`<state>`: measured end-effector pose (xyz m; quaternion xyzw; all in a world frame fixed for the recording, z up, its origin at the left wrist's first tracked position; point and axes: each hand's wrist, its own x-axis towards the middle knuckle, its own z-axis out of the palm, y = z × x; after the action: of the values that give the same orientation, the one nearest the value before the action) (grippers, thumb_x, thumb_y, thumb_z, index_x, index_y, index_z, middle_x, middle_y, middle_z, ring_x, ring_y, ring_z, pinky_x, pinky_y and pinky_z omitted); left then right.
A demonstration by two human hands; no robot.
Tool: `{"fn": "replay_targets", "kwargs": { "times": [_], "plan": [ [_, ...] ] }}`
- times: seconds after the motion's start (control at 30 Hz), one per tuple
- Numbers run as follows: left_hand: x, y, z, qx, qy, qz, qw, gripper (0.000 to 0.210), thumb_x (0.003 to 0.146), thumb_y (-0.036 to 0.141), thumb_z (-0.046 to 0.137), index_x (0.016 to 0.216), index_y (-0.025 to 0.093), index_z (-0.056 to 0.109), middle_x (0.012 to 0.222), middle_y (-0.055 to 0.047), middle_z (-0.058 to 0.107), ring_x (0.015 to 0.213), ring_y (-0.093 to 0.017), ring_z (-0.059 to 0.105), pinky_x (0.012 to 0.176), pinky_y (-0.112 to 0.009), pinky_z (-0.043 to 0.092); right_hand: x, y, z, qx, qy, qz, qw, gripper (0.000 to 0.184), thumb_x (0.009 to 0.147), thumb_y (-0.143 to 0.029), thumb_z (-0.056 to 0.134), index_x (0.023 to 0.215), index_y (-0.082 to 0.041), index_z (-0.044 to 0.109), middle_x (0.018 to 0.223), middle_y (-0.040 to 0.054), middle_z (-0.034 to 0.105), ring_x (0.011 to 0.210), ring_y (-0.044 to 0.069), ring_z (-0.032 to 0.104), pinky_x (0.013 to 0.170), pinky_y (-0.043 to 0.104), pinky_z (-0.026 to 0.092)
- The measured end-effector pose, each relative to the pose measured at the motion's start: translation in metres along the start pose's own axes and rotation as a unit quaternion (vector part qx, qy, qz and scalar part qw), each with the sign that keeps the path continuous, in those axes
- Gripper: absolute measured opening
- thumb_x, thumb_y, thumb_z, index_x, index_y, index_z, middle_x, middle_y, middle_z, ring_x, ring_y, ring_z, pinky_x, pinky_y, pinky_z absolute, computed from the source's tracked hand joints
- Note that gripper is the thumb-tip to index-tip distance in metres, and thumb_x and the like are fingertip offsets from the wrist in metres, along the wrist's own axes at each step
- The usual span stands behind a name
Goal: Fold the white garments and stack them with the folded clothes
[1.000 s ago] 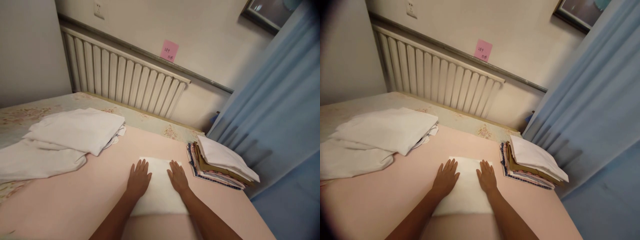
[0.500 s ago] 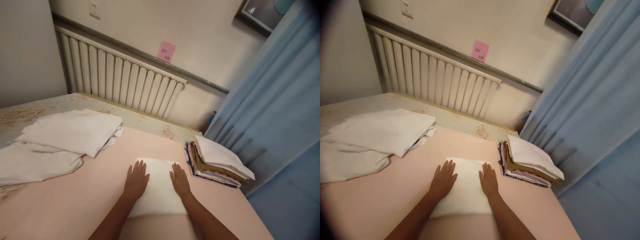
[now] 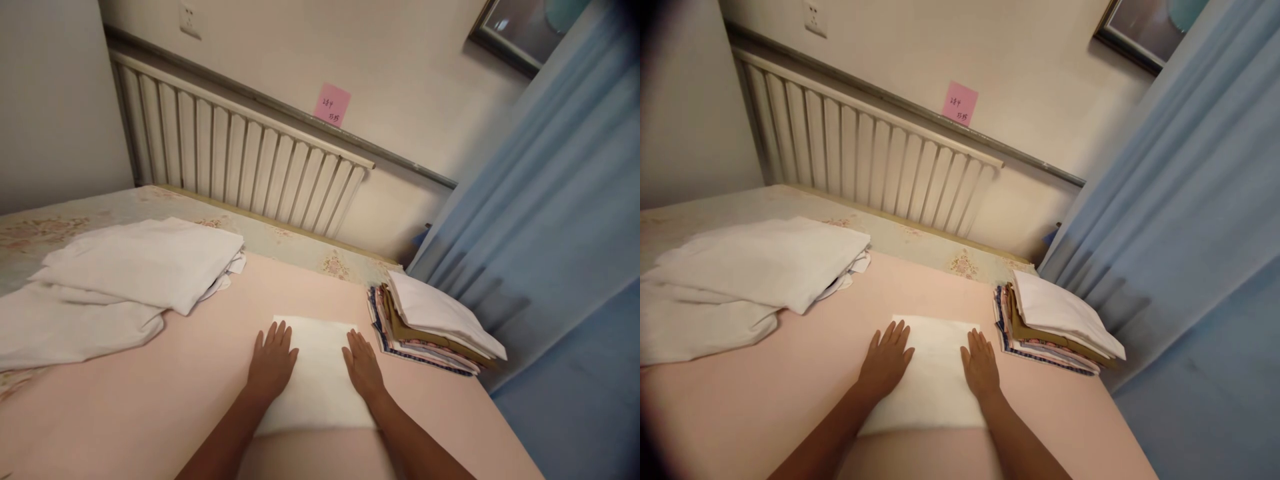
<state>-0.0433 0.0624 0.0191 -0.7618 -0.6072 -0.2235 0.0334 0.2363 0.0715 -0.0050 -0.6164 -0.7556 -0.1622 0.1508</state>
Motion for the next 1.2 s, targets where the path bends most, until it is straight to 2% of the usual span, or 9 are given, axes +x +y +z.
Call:
{"fn": "replay_targets", "kwargs": {
  "times": [0.33, 0.83, 1.2],
  "plan": [
    [-0.0008, 0.0001, 0.0006, 0.012, -0.003, 0.0, 1.0, 0.049, 0.092, 0.035, 0.033, 0.136, 0.02, 0.048, 0.147, -0.007, 0.043, 0.138, -0.028, 0.034, 0.111, -0.053, 0.024, -0.0071, 0.0057, 0.003, 0.003, 0.021, -0.011, 1.0, 0.05, 0.1, -0.041, 0.023, 0.139, -0.016, 0.044, 0.144, 0.0106, 0.045, 0.136, 0.023, 0.036, 0.111, 0.045, 0.03],
    [-0.0019, -0.0006, 0.0035, 0.008, -0.004, 0.002, 1.0, 0.049, 0.093, 0.035, 0.033, 0.136, 0.019, 0.049, 0.147, -0.008, 0.043, 0.138, -0.029, 0.033, 0.111, -0.054, 0.025, -0.0074, 0.0057, 0.0035, -0.004, 0.038, -0.023, 0.999, 0.048, 0.101, -0.036, 0.024, 0.136, -0.012, 0.047, 0.142, 0.0119, 0.046, 0.135, 0.022, 0.038, 0.111, 0.044, 0.03],
    [-0.0025, -0.0001, 0.0043, 0.021, -0.002, 0.001, 1.0, 0.048, 0.094, 0.036, 0.033, 0.137, 0.019, 0.048, 0.147, -0.007, 0.042, 0.138, -0.028, 0.033, 0.112, -0.052, 0.024, -0.0072, 0.008, 0.0065, 0.019, 0.045, -0.015, 0.999, 0.049, 0.101, -0.04, 0.026, 0.136, -0.014, 0.047, 0.142, 0.0116, 0.047, 0.134, 0.025, 0.04, 0.11, 0.045, 0.032]
  ]
}}
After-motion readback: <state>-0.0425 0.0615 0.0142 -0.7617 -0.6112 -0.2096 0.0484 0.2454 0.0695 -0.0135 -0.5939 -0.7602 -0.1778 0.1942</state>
